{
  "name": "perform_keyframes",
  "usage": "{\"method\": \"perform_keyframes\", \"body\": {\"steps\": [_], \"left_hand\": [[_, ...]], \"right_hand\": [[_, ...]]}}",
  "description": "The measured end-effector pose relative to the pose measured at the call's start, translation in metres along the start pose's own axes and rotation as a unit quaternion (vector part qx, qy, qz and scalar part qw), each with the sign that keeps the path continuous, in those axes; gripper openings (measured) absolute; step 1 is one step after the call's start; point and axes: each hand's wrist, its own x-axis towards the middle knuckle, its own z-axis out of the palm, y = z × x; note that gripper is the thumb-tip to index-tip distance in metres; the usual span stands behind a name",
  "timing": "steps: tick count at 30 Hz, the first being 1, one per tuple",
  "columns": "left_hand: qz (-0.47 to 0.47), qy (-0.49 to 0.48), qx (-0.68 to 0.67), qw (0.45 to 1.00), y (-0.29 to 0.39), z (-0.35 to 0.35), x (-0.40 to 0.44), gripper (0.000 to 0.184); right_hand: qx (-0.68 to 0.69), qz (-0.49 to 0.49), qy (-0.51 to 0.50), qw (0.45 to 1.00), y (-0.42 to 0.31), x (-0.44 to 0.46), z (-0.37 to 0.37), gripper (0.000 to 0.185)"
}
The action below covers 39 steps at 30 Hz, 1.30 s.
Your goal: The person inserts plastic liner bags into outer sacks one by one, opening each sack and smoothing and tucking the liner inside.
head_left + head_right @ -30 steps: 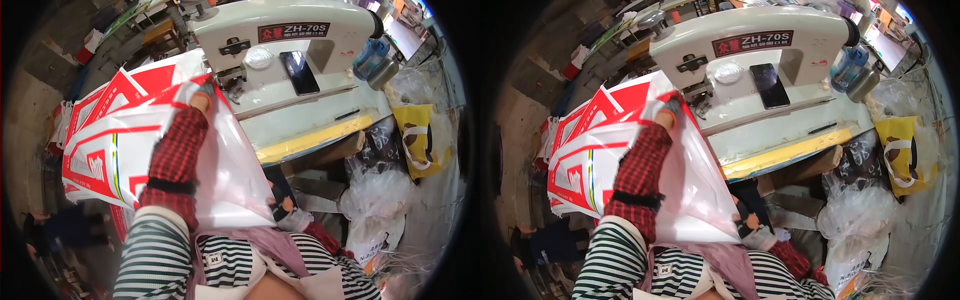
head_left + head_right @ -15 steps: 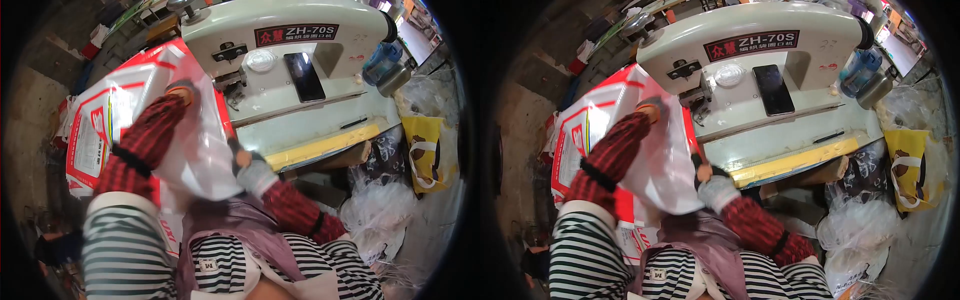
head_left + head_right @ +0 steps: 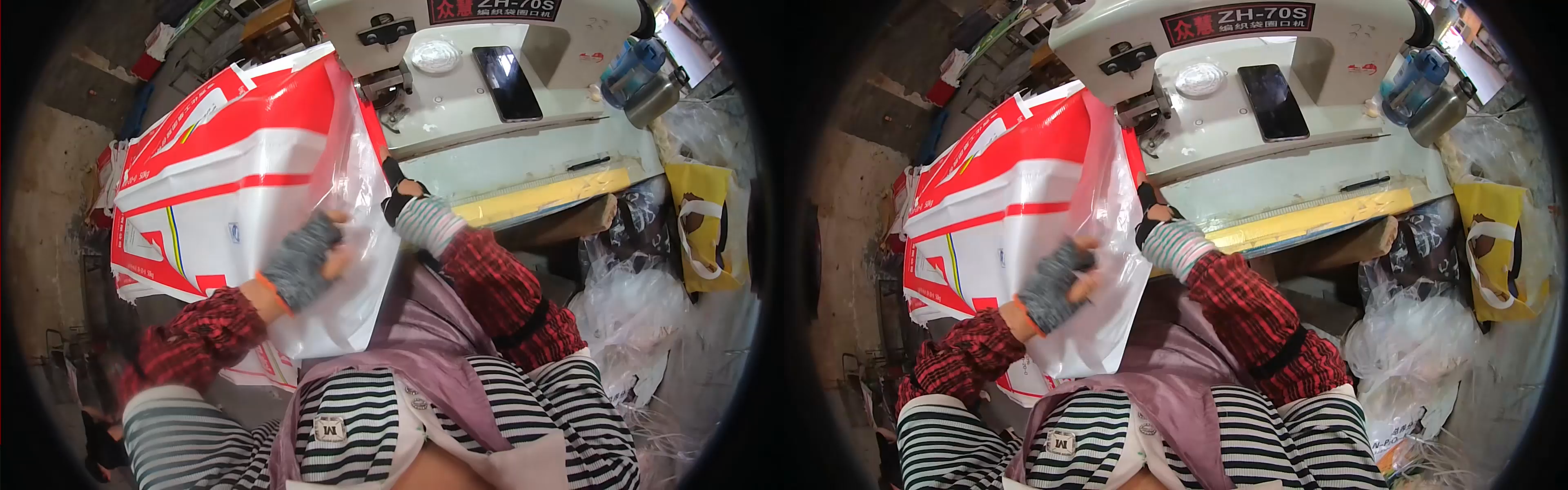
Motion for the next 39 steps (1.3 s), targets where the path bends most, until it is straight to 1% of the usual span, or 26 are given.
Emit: {"method": "perform_keyframes", "body": {"steps": [1,2,3,5,7,9,10,11,12,13,15,16,17,18,19,21,24,25,26,27,29,31,33,35,37,39], "left_hand": [[0.204,0.034,0.004,0.978,-0.002,0.015,-0.007,0.043],[0.166,-0.135,0.012,0.977,0.013,0.023,-0.008,0.044],[0.123,-0.299,0.022,0.946,0.026,0.030,-0.010,0.045],[0.135,-0.367,0.043,0.919,0.027,0.034,-0.018,0.049],[0.135,-0.362,0.058,0.921,0.029,0.021,-0.016,0.039],[0.152,-0.237,0.153,0.947,0.036,0.005,-0.008,0.028],[0.177,-0.166,0.177,0.954,0.040,-0.010,0.003,0.021],[0.212,-0.055,0.241,0.946,0.044,-0.025,0.014,0.018],[0.201,0.012,0.205,0.958,0.050,-0.043,0.026,0.019],[0.151,-0.005,0.210,0.966,0.069,-0.066,0.034,0.020],[0.231,0.016,0.188,0.954,0.063,-0.064,0.051,0.023],[0.207,-0.073,0.233,0.947,0.068,-0.062,0.055,0.023],[0.180,-0.162,0.273,0.931,0.073,-0.058,0.056,0.023],[0.171,-0.262,0.239,0.919,0.077,-0.057,0.055,0.023],[0.171,-0.262,0.238,0.920,0.074,-0.053,0.053,0.023],[0.072,-0.484,0.374,0.788,0.064,-0.048,0.046,0.024],[0.069,-0.452,0.407,0.791,0.044,-0.084,0.045,0.019],[0.104,-0.323,0.373,0.864,0.048,-0.097,0.038,0.015],[0.174,-0.295,0.384,0.857,0.066,-0.104,0.034,0.015],[0.244,-0.266,0.393,0.846,0.084,-0.102,0.030,0.014],[0.308,-0.220,0.449,0.810,0.069,-0.005,0.000,0.019],[0.307,-0.313,0.306,0.845,0.092,0.020,0.010,0.018],[0.316,-0.342,0.245,0.851,0.104,0.022,0.019,0.017],[0.304,-0.351,0.261,0.846,0.107,0.004,0.027,0.016],[0.275,-0.329,0.354,0.831,0.100,-0.031,0.040,0.016],[0.245,-0.277,0.404,0.836,0.109,-0.093,0.056,0.017]], "right_hand": [[-0.043,-0.001,-0.027,0.999,-0.019,-0.009,-0.016,0.013],[-0.089,-0.004,-0.052,0.995,-0.036,-0.015,-0.031,0.014],[-0.221,-0.120,-0.089,0.964,-0.045,-0.022,-0.042,0.015],[0.031,0.187,-0.020,0.982,-0.073,-0.016,-0.052,0.021],[0.011,0.213,-0.022,0.977,-0.068,-0.011,-0.047,0.029],[-0.104,0.124,0.011,0.987,-0.048,0.001,-0.035,0.034],[-0.055,0.189,-0.089,0.976,-0.033,0.018,-0.033,0.061],[-0.229,0.065,-0.148,0.960,-0.025,0.029,-0.030,0.026],[-0.229,0.066,-0.145,0.960,-0.019,0.034,-0.028,0.026],[-0.226,0.057,-0.209,0.950,-0.022,0.038,-0.035,0.029],[-0.222,0.040,-0.334,0.915,-0.027,0.042,-0.054,0.060],[-0.184,0.040,-0.215,0.958,-0.034,0.030,-0.059,0.060],[-0.207,-0.018,-0.085,0.974,-0.033,0.017,-0.044,0.019],[-0.110,0.052,-0.027,0.992,-0.020,0.016,-0.018,0.020],[-0.009,0.121,0.033,0.992,-0.023,0.018,-0.013,0.021],[0.025,0.142,-0.004,0.990,-0.016,0.017,-0.014,0.022],[-0.137,0.014,-0.092,0.986,-0.028,0.014,-0.040,0.019],[-0.036,0.108,-0.049,0.992,-0.038,0.016,-0.047,0.016],[0.066,0.200,-0.007,0.978,-0.043,0.017,-0.050,0.014],[0.066,0.200,-0.007,0.978,-0.043,0.013,-0.049,0.014],[-0.052,-0.018,-0.074,0.996,-0.040,0.005,-0.047,0.018],[-0.093,-0.051,-0.128,0.986,-0.061,-0.002,-0.069,0.024],[-0.142,0.035,-0.228,0.963,-0.061,-0.020,-0.047,0.029],[0.051,0.232,-0.131,0.963,-0.075,-0.022,-0.060,0.028],[-0.072,0.247,-0.167,0.952,-0.076,-0.012,-0.050,0.027],[-0.147,0.144,-0.256,0.944,-0.075,-0.005,-0.074,0.029]]}}
